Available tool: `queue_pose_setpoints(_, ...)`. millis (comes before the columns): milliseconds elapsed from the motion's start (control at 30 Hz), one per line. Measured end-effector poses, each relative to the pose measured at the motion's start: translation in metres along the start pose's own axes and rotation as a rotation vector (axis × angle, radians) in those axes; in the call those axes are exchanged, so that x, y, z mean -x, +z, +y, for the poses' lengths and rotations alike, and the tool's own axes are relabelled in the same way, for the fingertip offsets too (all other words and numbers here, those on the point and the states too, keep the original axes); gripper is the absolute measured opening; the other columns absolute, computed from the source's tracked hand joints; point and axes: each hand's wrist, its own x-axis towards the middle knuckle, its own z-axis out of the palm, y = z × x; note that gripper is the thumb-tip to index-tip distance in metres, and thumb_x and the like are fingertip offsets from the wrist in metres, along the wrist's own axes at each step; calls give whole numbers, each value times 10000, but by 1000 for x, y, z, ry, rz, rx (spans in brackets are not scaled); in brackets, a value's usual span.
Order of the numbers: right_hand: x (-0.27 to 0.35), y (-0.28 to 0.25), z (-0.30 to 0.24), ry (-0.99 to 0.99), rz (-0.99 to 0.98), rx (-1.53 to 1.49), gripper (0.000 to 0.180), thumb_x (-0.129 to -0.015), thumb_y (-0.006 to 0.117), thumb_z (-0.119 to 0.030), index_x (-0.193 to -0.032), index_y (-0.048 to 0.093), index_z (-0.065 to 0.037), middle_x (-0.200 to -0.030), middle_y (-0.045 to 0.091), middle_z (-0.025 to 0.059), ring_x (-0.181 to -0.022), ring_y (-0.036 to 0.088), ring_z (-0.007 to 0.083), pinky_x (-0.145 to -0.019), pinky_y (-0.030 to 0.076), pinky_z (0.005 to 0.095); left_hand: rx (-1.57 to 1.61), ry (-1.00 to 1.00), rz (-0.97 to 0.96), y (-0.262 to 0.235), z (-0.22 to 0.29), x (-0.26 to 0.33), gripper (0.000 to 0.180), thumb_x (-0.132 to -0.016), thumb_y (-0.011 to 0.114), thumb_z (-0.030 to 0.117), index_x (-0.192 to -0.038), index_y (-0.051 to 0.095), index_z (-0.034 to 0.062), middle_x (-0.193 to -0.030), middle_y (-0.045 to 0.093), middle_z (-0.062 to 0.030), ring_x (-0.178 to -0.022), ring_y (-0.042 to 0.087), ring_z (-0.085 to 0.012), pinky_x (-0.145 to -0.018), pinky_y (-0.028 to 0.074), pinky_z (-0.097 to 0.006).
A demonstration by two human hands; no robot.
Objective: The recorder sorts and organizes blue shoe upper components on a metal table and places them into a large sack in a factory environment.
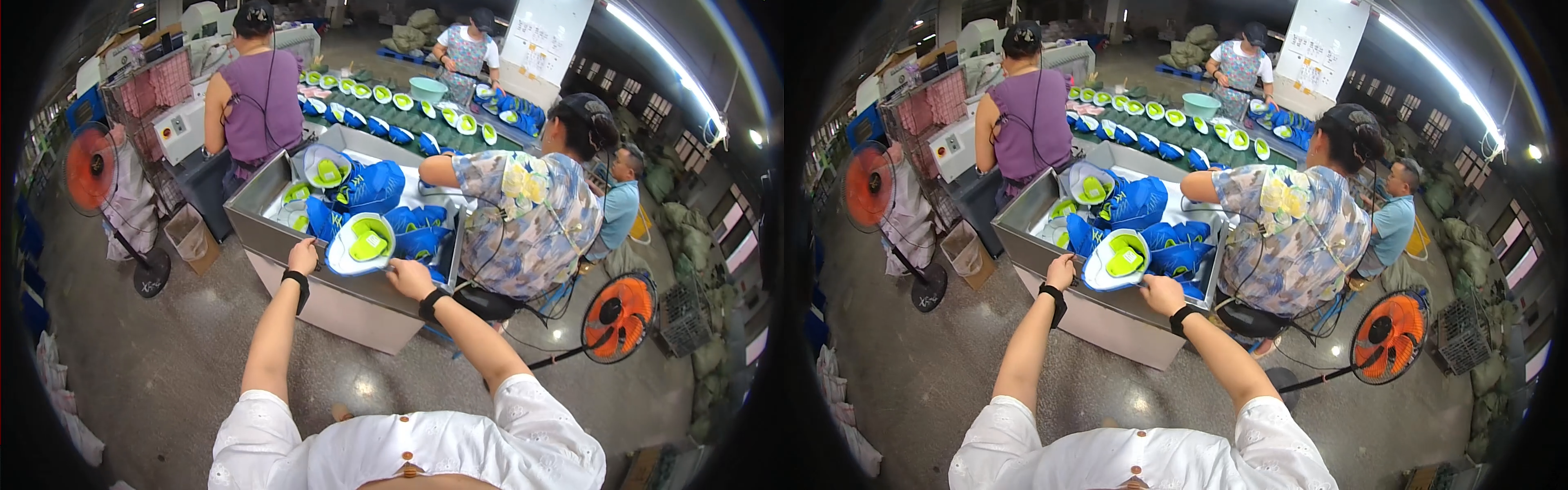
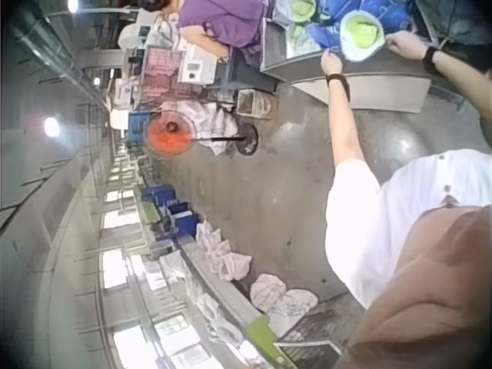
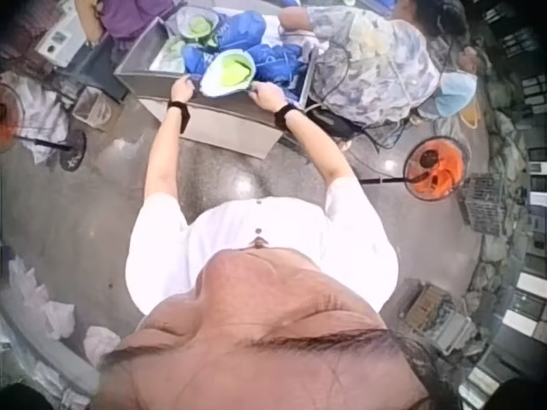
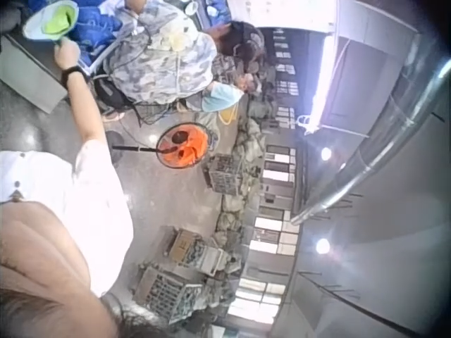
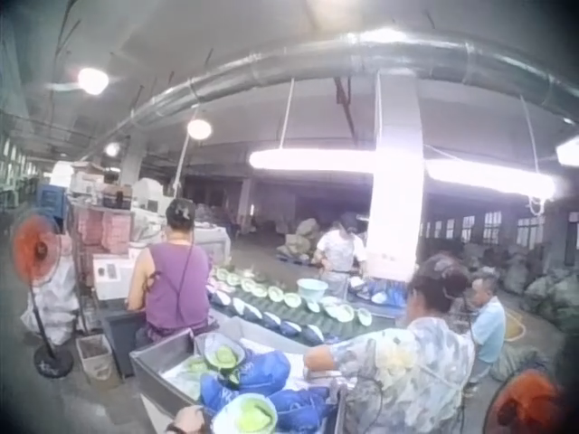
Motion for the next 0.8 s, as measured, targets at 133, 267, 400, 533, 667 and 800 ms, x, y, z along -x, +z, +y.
queue_pose_setpoints(133,1,13,-44,270,-170,-738,887,-747,641,-189,-1331,5,15,-673,605,116,-516,579,196,-458,461,283,156,81,-100,-16,33,-2,272,-799,418,123,-962,597,1,-770,619,-143,-660,586,-228,-641,453,-332)
queue_pose_setpoints(267,-55,18,-48,378,217,-1116,1037,-715,646,-72,-1322,-195,-75,-812,574,148,-634,580,192,-541,479,279,195,35,-213,-40,100,7,246,-808,442,154,-952,607,41,-746,615,-158,-677,600,-281,-648,460,-370)
queue_pose_setpoints(400,-96,7,-26,-42,375,-586,1053,-622,730,-139,-1375,-5,-183,-1311,233,289,-992,532,345,-823,443,332,194,41,-243,-70,93,75,229,-840,411,140,-947,588,42,-714,598,-174,-704,595,-321,-627,457,-404)
queue_pose_setpoints(533,-105,26,-72,-159,-150,-21,731,-650,716,-279,-1283,354,-324,-1420,-15,187,-1175,351,428,-887,406,457,188,-77,-228,-111,20,210,235,-844,417,113,-990,585,37,-591,543,-127,-522,545,-226,-512,425,-321)
queue_pose_setpoints(667,-130,68,-60,-78,-311,281,526,-773,491,-521,-1262,385,-358,-1443,20,88,-1287,108,414,-928,295,585,74,-375,25,-158,-41,375,179,-819,496,112,-914,601,2,-652,575,-98,-580,519,-153,-562,426,-284)
queue_pose_setpoints(800,-191,78,-5,60,-450,-15,608,-776,309,-661,-1254,429,-304,-1392,210,171,-1304,107,359,-1044,101,490,-20,-580,100,-179,-140,534,144,-783,530,108,-836,591,-11,-630,556,-66,-600,516,-137,-555,416,-283)
